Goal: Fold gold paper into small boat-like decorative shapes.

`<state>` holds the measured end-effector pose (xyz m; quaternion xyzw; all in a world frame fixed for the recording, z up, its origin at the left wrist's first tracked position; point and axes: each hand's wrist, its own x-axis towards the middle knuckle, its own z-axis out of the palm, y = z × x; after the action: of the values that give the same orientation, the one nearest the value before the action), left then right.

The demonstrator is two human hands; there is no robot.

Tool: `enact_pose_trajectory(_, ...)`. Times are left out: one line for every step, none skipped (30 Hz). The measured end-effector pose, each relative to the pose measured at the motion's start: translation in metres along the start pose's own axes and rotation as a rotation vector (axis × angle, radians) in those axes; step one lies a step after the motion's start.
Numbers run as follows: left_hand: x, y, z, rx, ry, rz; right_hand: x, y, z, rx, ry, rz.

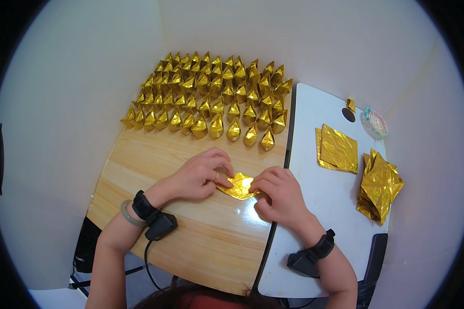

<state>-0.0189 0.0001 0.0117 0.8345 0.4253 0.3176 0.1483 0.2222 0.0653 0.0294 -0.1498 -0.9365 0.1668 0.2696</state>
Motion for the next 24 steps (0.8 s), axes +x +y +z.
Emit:
enact_pose_trajectory(0.001,0.004,-0.003,-0.019,-0.009,0.010,0.000,0.000,0.000,0.001,0.001,0.001)
enact_pose_trajectory(0.002,0.006,-0.004,-0.037,-0.018,0.020,-0.001,0.000,0.000,-0.014,-0.008,0.025)
enact_pose_trajectory(0.002,0.007,-0.005,-0.037,-0.019,0.021,-0.002,0.000,0.000,-0.029,-0.016,0.048)
enact_pose_trajectory(0.001,0.007,-0.005,-0.055,-0.036,-0.002,-0.004,0.003,0.001,-0.028,-0.015,0.049)
enact_pose_trajectory(0.001,0.008,-0.005,-0.073,-0.053,-0.024,-0.008,0.009,0.003,-0.052,0.000,0.118)
enact_pose_trajectory(0.002,0.009,-0.004,-0.074,-0.053,-0.023,-0.011,0.013,0.005,-0.076,0.014,0.187)
enact_pose_trajectory(0.002,0.010,-0.004,-0.072,-0.054,-0.032,-0.011,0.013,0.005,-0.077,0.014,0.188)
enact_pose_trajectory(0.003,0.011,-0.003,-0.071,-0.055,-0.041,-0.012,0.014,0.006,-0.097,0.028,0.226)
enact_pose_trajectory(0.003,0.011,-0.002,-0.071,-0.053,-0.043,-0.012,0.014,0.006,-0.117,0.041,0.263)
enact_pose_trajectory(0.003,0.010,-0.001,-0.052,-0.075,-0.041,-0.011,0.013,0.006,-0.117,0.038,0.261)
enact_pose_trajectory(0.003,0.010,0.000,-0.033,-0.096,-0.039,-0.010,0.012,0.006,-0.140,0.044,0.250)
enact_pose_trajectory(0.003,0.010,0.000,-0.033,-0.092,-0.042,-0.009,0.010,0.006,-0.163,0.050,0.236)
enact_pose_trajectory(0.003,0.010,0.001,-0.023,-0.090,-0.036,-0.008,0.009,0.005,-0.163,0.047,0.232)
enact_pose_trajectory(0.003,0.010,0.002,-0.014,-0.089,-0.031,-0.007,0.008,0.004,-0.167,0.039,0.230)
enact_pose_trajectory(0.002,0.010,0.003,-0.014,-0.083,-0.033,-0.007,0.007,0.004,-0.171,0.030,0.229)
enact_pose_trajectory(0.002,0.009,0.003,-0.022,-0.090,-0.054,-0.007,0.006,0.003,-0.173,0.026,0.224)
enact_pose_trajectory(0.002,0.008,0.003,-0.031,-0.096,-0.074,-0.006,0.005,0.002,-0.186,0.011,0.235)
enact_pose_trajectory(0.001,0.007,0.003,-0.029,-0.088,-0.078,-0.006,0.004,0.002,-0.197,-0.005,0.241)
enact_pose_trajectory(0.001,0.007,0.003,-0.024,-0.091,-0.075,-0.006,0.004,0.003,-0.198,-0.010,0.232)
enact_pose_trajectory(0.000,0.006,0.003,-0.019,-0.093,-0.071,-0.006,0.005,0.003,-0.188,-0.006,0.241)
enact_pose_trajectory(0.000,0.006,0.003,-0.019,-0.085,-0.077,-0.007,0.004,0.003,-0.177,-0.004,0.251)
enact_pose_trajectory(0.000,0.007,0.003,-0.031,-0.094,-0.078,-0.007,0.005,0.003,-0.176,-0.011,0.243)
enact_pose_trajectory(0.000,0.007,0.002,-0.043,-0.103,-0.079,-0.007,0.005,0.003,-0.166,-0.023,0.269)
enact_pose_trajectory(0.000,0.007,0.003,-0.044,-0.095,-0.083,-0.007,0.005,0.003,-0.157,-0.035,0.298)
